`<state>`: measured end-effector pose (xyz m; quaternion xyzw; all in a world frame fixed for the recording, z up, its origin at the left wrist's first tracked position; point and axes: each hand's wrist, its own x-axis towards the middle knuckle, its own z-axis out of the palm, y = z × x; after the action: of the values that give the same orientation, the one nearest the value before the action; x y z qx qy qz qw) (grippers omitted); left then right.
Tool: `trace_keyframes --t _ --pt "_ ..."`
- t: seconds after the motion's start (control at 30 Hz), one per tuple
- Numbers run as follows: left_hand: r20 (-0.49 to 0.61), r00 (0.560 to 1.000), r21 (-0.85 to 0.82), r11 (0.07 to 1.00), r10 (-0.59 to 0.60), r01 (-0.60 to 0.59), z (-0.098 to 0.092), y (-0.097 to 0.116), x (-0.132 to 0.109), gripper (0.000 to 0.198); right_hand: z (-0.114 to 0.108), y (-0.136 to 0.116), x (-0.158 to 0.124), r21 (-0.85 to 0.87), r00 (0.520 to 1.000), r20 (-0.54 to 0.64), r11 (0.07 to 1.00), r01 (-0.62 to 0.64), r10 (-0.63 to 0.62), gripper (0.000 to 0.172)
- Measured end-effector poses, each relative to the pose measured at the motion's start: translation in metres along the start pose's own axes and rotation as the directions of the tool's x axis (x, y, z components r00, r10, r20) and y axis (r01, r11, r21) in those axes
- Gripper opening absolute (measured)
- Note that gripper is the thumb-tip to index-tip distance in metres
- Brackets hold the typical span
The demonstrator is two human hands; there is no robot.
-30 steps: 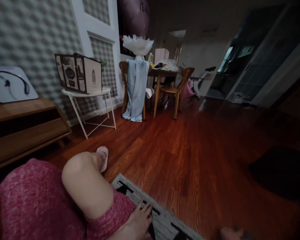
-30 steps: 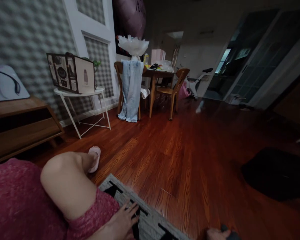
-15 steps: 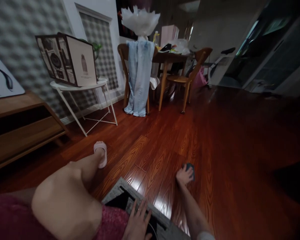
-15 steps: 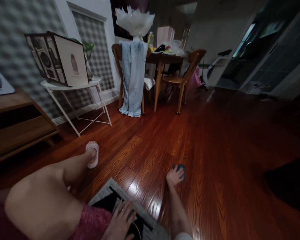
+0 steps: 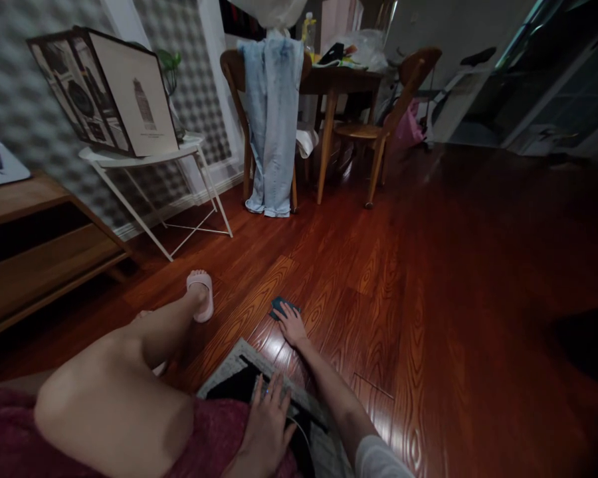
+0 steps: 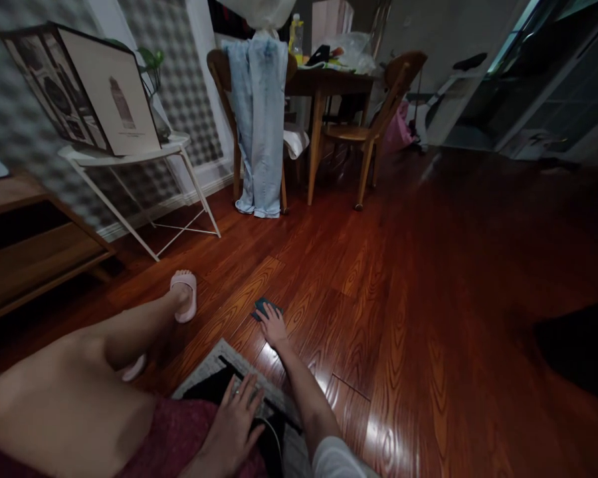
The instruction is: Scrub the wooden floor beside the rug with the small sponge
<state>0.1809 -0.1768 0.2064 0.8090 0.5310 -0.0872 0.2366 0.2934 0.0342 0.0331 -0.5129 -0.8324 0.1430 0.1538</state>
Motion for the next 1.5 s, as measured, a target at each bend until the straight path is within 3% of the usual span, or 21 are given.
trace_keyframes --t 0.1,0.17,0.3,0.4,0.5,0.57,0.67,0.73,0.77,0.83,1.0,1.07,1.17,1.23,1.3,1.37,1.43,1.5 --pt "0.003 1.000 0.038 0.999 -0.020 0.020 -0.005 0.002 -0.003 0.062 -0.032 0.060 -0.030 -0.074 0.990 -0.049 0.988 -0.138 0.135 0.051" --pt "-0.027 0.999 0.068 0.997 -0.033 0.035 -0.005 0.001 -0.005 0.061 -0.056 0.111 -0.062 -0.121 0.941 -0.142 0.939 -0.323 0.306 0.052" --pt "-0.069 0.997 0.127 0.991 -0.042 0.051 0.000 -0.006 -0.007 0.062 -0.097 0.207 -0.166 -0.103 0.737 -0.318 0.751 -0.653 0.597 0.053" --pt "-0.079 0.996 0.169 0.984 -0.046 0.059 0.003 -0.009 -0.007 0.061 -0.112 0.253 -0.263 -0.049 0.533 -0.431 0.571 -0.819 0.728 0.055" --pt "-0.084 0.996 0.202 0.978 -0.039 0.055 0.002 -0.008 -0.007 0.059 -0.111 0.267 -0.341 0.037 0.312 -0.541 0.393 -0.919 0.781 0.056" --pt "-0.071 0.997 0.217 0.975 -0.032 0.047 0.000 -0.005 -0.007 0.059 -0.105 0.261 -0.368 0.111 0.172 -0.602 0.296 -0.949 0.779 0.056" --pt "-0.051 0.998 0.225 0.974 -0.026 0.037 -0.004 -0.001 -0.007 0.059 -0.092 0.238 -0.371 0.219 0.019 -0.667 0.219 -0.951 0.745 0.057" --pt "-0.053 0.998 0.228 0.973 -0.017 0.028 -0.006 0.001 -0.007 0.059 -0.082 0.214 -0.355 0.254 -0.019 -0.683 0.214 -0.943 0.730 0.060" --pt "-0.055 0.998 0.233 0.972 -0.014 0.026 -0.007 0.002 -0.007 0.058 -0.077 0.200 -0.343 0.251 -0.004 -0.681 0.228 -0.941 0.732 0.060" --pt "-0.056 0.998 0.253 0.967 -0.009 0.023 -0.008 0.003 -0.007 0.058 -0.065 0.168 -0.315 0.204 0.100 -0.656 0.303 -0.931 0.748 0.060" --pt "-0.061 0.998 0.310 0.951 0.019 0.001 -0.006 0.004 -0.006 0.057 -0.030 0.070 -0.231 0.042 0.531 -0.461 0.615 -0.787 0.711 0.057" --pt "-0.075 0.996 0.323 0.946 0.044 -0.017 -0.004 0.003 -0.006 0.056 -0.016 0.029 -0.199 0.008 0.662 -0.355 0.710 -0.704 0.660 0.057" --pt "-0.100 0.993 0.339 0.940 0.068 -0.030 0.000 0.001 -0.007 0.054 0.003 -0.019 -0.167 -0.013 0.791 -0.228 0.811 -0.585 0.568 0.055" --pt "-0.116 0.991 0.346 0.938 0.073 -0.029 0.001 0.000 -0.008 0.055 0.010 -0.035 -0.162 -0.022 0.871 -0.175 0.882 -0.470 0.459 0.054" --pt "-0.125 0.989 0.338 0.941 0.074 -0.028 0.001 -0.001 -0.010 0.056 0.010 -0.033 -0.168 -0.041 0.930 -0.147 0.937 -0.347 0.338 0.052" --pt "-0.132 0.989 0.320 0.947 0.072 -0.026 0.000 -0.001 -0.012 0.056 0.002 -0.013 -0.185 -0.075 0.949 -0.150 0.953 -0.292 0.279 0.052" --pt "-0.136 0.988 0.304 0.952 0.075 -0.031 -0.003 0.000 -0.015 0.055 -0.014 0.021 -0.210 -0.117 0.931 -0.187 0.934 -0.337 0.313 0.052" --pt "-0.138 0.988 0.297 0.954 0.074 -0.030 -0.005 0.000 -0.019 0.054 -0.034 0.062 -0.244 -0.144 0.876 -0.255 0.880 -0.453 0.409 0.053"
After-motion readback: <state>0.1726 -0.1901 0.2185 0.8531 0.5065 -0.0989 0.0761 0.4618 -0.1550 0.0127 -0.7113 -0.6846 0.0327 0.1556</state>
